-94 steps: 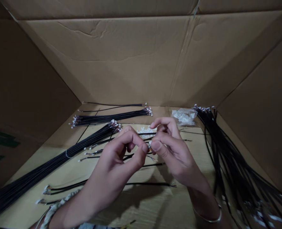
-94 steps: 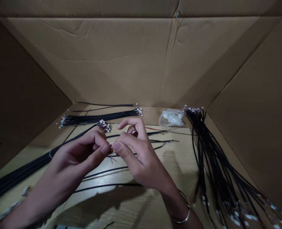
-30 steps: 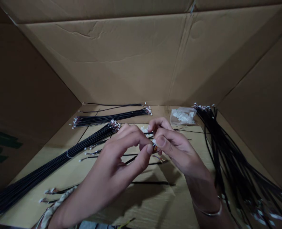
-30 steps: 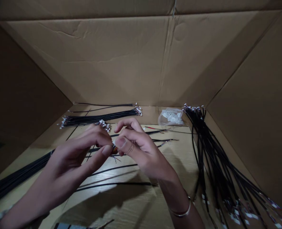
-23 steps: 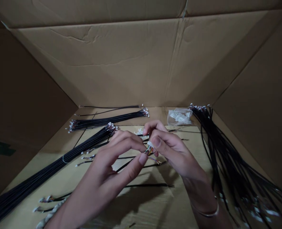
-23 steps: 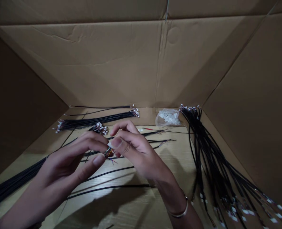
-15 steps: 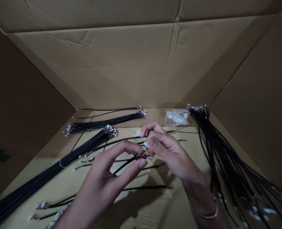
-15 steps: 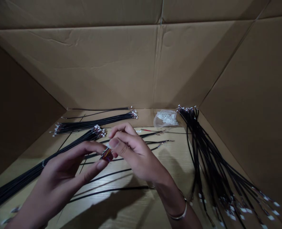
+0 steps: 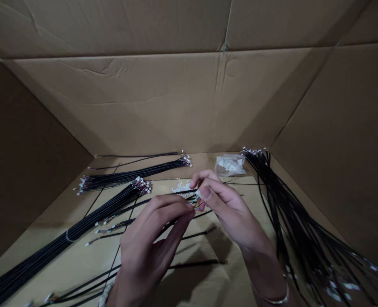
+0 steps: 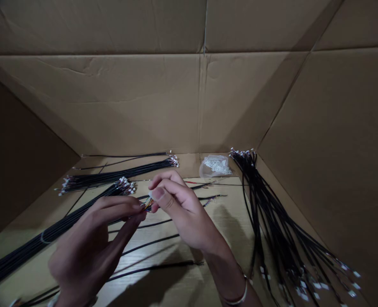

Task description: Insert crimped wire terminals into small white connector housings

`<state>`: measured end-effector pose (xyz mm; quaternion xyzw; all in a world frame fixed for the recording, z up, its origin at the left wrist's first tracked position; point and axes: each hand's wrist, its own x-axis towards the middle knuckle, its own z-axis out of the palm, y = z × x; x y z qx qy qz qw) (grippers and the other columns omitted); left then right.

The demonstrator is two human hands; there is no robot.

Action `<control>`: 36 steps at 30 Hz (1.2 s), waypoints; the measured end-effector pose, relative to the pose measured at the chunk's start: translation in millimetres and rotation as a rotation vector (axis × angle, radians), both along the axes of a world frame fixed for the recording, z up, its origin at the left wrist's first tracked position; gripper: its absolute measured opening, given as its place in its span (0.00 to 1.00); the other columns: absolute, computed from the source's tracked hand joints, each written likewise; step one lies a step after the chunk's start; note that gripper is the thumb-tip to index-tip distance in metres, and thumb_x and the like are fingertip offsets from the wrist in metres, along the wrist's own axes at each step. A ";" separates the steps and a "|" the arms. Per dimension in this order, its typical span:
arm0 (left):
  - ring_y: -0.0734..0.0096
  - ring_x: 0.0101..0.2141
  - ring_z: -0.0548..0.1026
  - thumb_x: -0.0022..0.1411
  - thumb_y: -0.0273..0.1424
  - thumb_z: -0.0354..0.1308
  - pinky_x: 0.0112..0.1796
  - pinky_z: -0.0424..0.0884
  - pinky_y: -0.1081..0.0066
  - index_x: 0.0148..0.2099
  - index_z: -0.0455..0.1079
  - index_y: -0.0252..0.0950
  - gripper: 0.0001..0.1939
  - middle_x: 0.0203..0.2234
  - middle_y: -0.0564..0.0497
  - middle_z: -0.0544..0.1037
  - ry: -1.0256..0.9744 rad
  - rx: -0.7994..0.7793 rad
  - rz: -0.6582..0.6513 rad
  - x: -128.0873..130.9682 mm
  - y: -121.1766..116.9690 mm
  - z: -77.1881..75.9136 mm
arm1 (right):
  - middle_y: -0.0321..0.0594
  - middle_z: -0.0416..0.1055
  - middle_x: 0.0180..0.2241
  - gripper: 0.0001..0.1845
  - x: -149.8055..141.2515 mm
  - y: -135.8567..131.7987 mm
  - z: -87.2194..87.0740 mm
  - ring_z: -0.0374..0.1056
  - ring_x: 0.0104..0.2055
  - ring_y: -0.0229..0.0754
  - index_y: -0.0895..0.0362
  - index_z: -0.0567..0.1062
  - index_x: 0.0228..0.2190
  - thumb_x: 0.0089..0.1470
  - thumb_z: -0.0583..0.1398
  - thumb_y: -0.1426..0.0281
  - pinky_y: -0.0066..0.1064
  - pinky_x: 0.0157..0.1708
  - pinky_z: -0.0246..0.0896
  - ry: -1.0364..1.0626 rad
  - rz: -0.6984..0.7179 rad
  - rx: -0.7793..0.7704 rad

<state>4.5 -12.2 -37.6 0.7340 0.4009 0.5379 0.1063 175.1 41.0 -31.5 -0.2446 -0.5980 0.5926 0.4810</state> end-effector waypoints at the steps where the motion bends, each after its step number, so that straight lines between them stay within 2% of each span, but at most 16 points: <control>1: 0.69 0.41 0.80 0.66 0.16 0.61 0.41 0.79 0.69 0.50 0.74 0.45 0.18 0.39 0.53 0.82 -0.004 0.003 0.006 1.6 2.2 -0.5 | 0.41 0.67 0.45 0.17 1.2 0.9 -0.2 0.69 0.38 0.39 0.53 0.75 0.34 0.68 0.61 0.54 0.32 0.43 0.73 0.009 -0.002 -0.006; 5: 0.69 0.38 0.80 0.68 0.18 0.62 0.39 0.78 0.67 0.50 0.73 0.46 0.16 0.37 0.54 0.82 -0.036 0.008 0.034 7.9 9.7 -1.9 | 0.41 0.69 0.44 0.18 6.7 3.0 1.4 0.70 0.41 0.41 0.53 0.76 0.31 0.68 0.60 0.54 0.34 0.45 0.72 0.009 -0.033 0.036; 8: 0.70 0.34 0.78 0.68 0.20 0.62 0.34 0.76 0.69 0.50 0.73 0.46 0.15 0.35 0.54 0.81 -0.047 0.032 0.050 12.4 16.0 -0.8 | 0.41 0.70 0.44 0.20 12.1 1.1 4.9 0.70 0.49 0.43 0.54 0.77 0.29 0.71 0.58 0.59 0.36 0.51 0.67 -0.063 -0.151 0.133; 11: 0.73 0.32 0.78 0.68 0.18 0.61 0.33 0.76 0.72 0.48 0.72 0.45 0.14 0.33 0.56 0.81 -0.011 0.066 0.046 15.5 22.7 2.1 | 0.40 0.71 0.44 0.12 17.6 -3.7 7.8 0.68 0.49 0.44 0.51 0.78 0.34 0.70 0.59 0.63 0.36 0.48 0.64 -0.119 -0.302 0.228; 14: 0.76 0.32 0.79 0.66 0.16 0.60 0.35 0.77 0.75 0.47 0.72 0.44 0.16 0.34 0.57 0.81 0.063 0.114 0.049 15.4 26.4 4.7 | 0.39 0.70 0.46 0.04 21.5 -9.0 9.2 0.68 0.49 0.45 0.49 0.78 0.38 0.68 0.62 0.67 0.36 0.44 0.62 -0.149 -0.381 0.294; 18: 0.75 0.33 0.81 0.66 0.15 0.60 0.36 0.78 0.76 0.47 0.73 0.44 0.17 0.34 0.56 0.82 0.160 0.185 0.084 10.7 25.9 7.1 | 0.36 0.70 0.46 0.07 22.8 -12.7 10.1 0.68 0.51 0.43 0.46 0.79 0.39 0.66 0.63 0.72 0.35 0.46 0.62 -0.179 -0.412 0.317; 26: 0.76 0.31 0.78 0.69 0.18 0.59 0.34 0.74 0.76 0.44 0.76 0.40 0.11 0.32 0.54 0.80 0.238 0.314 0.118 6.9 29.5 5.1 | 0.33 0.71 0.44 0.08 17.9 -13.0 10.3 0.69 0.50 0.40 0.47 0.79 0.36 0.66 0.63 0.72 0.34 0.45 0.63 -0.175 -0.439 0.273; 31: 0.74 0.32 0.74 0.66 0.15 0.60 0.35 0.71 0.72 0.44 0.77 0.38 0.13 0.35 0.52 0.80 0.248 0.316 0.089 6.7 27.7 0.0 | 0.33 0.73 0.45 0.07 15.3 -12.8 9.3 0.70 0.51 0.41 0.47 0.79 0.35 0.63 0.64 0.73 0.35 0.44 0.61 -0.206 -0.459 0.224; 36: 0.74 0.32 0.75 0.67 0.15 0.60 0.35 0.70 0.73 0.44 0.77 0.39 0.13 0.34 0.53 0.80 0.262 0.302 0.090 7.4 29.8 2.5 | 0.33 0.73 0.44 0.07 16.0 -11.4 8.6 0.71 0.49 0.39 0.49 0.78 0.34 0.64 0.65 0.74 0.33 0.44 0.63 -0.242 -0.505 0.297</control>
